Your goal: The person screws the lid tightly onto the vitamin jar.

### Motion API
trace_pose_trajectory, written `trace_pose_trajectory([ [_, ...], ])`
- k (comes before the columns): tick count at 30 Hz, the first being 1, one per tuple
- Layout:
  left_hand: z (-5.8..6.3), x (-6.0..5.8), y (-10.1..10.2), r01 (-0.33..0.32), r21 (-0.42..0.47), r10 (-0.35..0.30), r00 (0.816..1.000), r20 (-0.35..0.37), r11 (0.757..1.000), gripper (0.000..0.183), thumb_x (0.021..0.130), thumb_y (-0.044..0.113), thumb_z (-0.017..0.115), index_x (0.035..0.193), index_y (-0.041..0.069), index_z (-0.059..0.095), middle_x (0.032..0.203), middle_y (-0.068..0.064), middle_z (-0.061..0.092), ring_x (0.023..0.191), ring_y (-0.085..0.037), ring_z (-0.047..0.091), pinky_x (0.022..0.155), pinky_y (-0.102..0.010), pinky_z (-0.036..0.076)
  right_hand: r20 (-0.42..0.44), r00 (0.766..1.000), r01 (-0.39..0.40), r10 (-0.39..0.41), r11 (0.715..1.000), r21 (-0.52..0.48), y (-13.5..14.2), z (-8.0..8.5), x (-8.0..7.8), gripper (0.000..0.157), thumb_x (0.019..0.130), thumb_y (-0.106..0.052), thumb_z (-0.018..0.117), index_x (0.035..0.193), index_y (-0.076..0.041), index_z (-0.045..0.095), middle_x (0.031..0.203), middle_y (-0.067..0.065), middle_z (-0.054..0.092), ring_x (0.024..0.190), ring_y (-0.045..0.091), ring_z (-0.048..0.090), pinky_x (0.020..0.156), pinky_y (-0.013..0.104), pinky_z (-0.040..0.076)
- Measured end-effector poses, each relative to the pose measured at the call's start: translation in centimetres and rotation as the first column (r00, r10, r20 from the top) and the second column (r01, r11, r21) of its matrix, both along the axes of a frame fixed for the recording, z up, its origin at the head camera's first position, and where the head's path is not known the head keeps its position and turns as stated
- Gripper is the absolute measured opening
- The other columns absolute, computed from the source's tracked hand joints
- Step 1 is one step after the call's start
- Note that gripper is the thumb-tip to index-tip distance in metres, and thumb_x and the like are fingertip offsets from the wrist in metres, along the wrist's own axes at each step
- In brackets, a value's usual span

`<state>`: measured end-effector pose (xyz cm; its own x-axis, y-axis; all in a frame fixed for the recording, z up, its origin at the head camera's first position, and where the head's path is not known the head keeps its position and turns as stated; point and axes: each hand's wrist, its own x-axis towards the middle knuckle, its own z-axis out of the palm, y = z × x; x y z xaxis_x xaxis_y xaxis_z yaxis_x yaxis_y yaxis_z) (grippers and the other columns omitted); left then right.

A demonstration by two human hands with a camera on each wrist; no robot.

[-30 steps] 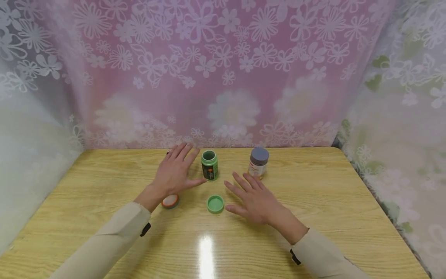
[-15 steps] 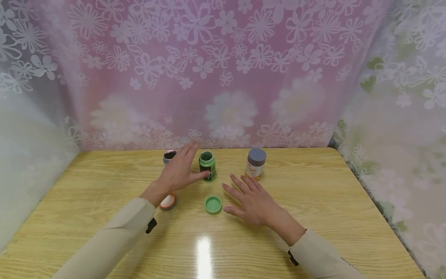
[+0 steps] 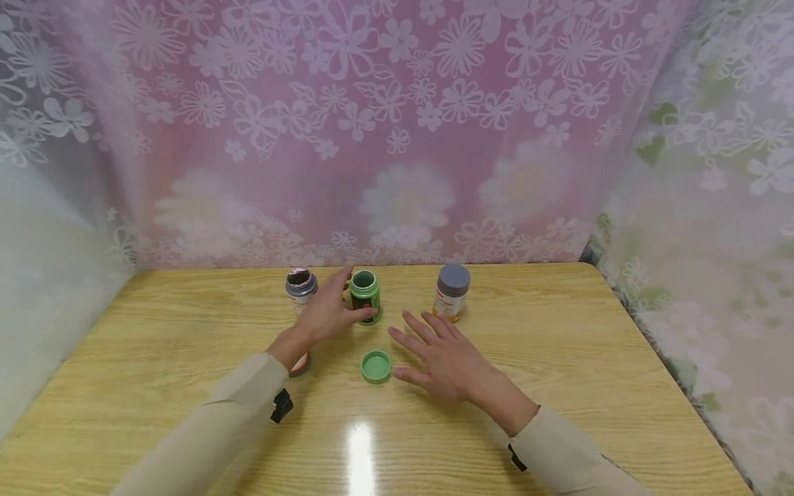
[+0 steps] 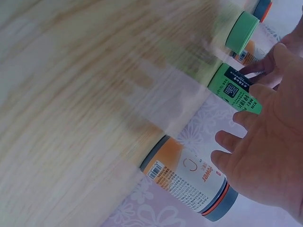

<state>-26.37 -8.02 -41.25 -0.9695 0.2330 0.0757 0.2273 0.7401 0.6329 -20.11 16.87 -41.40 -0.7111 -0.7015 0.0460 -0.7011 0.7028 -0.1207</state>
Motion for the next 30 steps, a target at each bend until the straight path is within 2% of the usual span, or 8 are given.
trace_pose_trajectory([
  [6, -1.4, -0.9, -0.2, 0.012, 0.177, -0.03, 0.995, 0.098, 0.984, 0.099, 0.08, 0.041, 0.077, 0.153, 0.012, 0.017, 0.147, -0.013, 0.036, 0.126, -0.031, 0.046, 0.1, -0.048, 0.039, -0.011, 1.0, -0.012, 0.012, 1.0, 0.005, -0.1, -0.2, 0.0, 0.065, 0.097, -0.057, 0.041, 0.151, -0.022, 0.032, 0.156, 0.008, 0.02, 0.14, 0.037, 0.02, 0.109, 0.054, 0.02],
  [9, -1.8, -1.4, -0.3, 0.004, 0.241, -0.037, 0.991, 0.131, 0.97, 0.1, 0.079, 0.039, 0.079, 0.153, 0.014, 0.018, 0.147, -0.013, 0.035, 0.127, -0.031, 0.045, 0.101, -0.048, 0.039, -0.017, 1.0, -0.016, 0.016, 1.0, 0.011, -0.1, -0.3, 0.0, 0.065, 0.097, -0.057, 0.04, 0.151, -0.021, 0.032, 0.156, 0.01, 0.022, 0.139, 0.038, 0.022, 0.109, 0.055, 0.021],
  [12, -1.8, -1.7, -0.4, -0.002, 0.28, -0.041, 0.988, 0.149, 0.96, 0.095, 0.077, 0.038, 0.081, 0.151, 0.017, 0.025, 0.145, -0.008, 0.039, 0.127, -0.029, 0.045, 0.101, -0.047, 0.039, -0.02, 1.0, -0.021, 0.021, 1.0, 0.015, -0.1, -0.4, 0.0, 0.064, 0.098, -0.057, 0.039, 0.15, -0.021, 0.033, 0.155, 0.011, 0.024, 0.138, 0.038, 0.024, 0.109, 0.054, 0.021],
  [17, -2.1, -1.8, -0.5, 0.04, 0.302, -0.084, 0.987, 0.134, 0.952, 0.076, 0.077, 0.034, 0.081, 0.141, 0.02, 0.041, 0.132, -0.001, 0.051, 0.124, -0.027, 0.048, 0.099, -0.046, 0.04, -0.01, 0.999, -0.043, 0.043, 0.999, 0.01, -0.3, -0.4, -0.1, 0.064, 0.098, -0.056, 0.04, 0.15, -0.019, 0.035, 0.154, 0.012, 0.025, 0.137, 0.037, 0.026, 0.108, 0.053, 0.023],
  [26, -2.4, -2.0, -0.7, 0.099, 0.316, -0.146, 0.981, 0.127, 0.944, 0.058, 0.082, 0.03, 0.078, 0.131, 0.019, 0.05, 0.118, 0.0, 0.059, 0.107, -0.019, 0.059, 0.089, -0.038, 0.048, 0.008, 0.997, -0.077, 0.077, 0.997, 0.007, -0.9, -0.6, -0.2, 0.064, 0.098, -0.056, 0.037, 0.15, -0.019, 0.035, 0.155, 0.012, 0.024, 0.137, 0.036, 0.028, 0.108, 0.052, 0.023],
  [30, -2.5, -2.0, -0.7, 0.106, 0.308, -0.154, 0.979, 0.136, 0.946, 0.056, 0.082, 0.03, 0.077, 0.13, 0.019, 0.051, 0.118, 0.0, 0.059, 0.105, -0.017, 0.059, 0.088, -0.037, 0.049, 0.039, 0.996, -0.079, 0.078, 0.997, 0.021, -1.2, -0.4, -0.2, 0.064, 0.098, -0.057, 0.036, 0.15, -0.018, 0.034, 0.155, 0.011, 0.024, 0.137, 0.036, 0.027, 0.109, 0.051, 0.022],
])
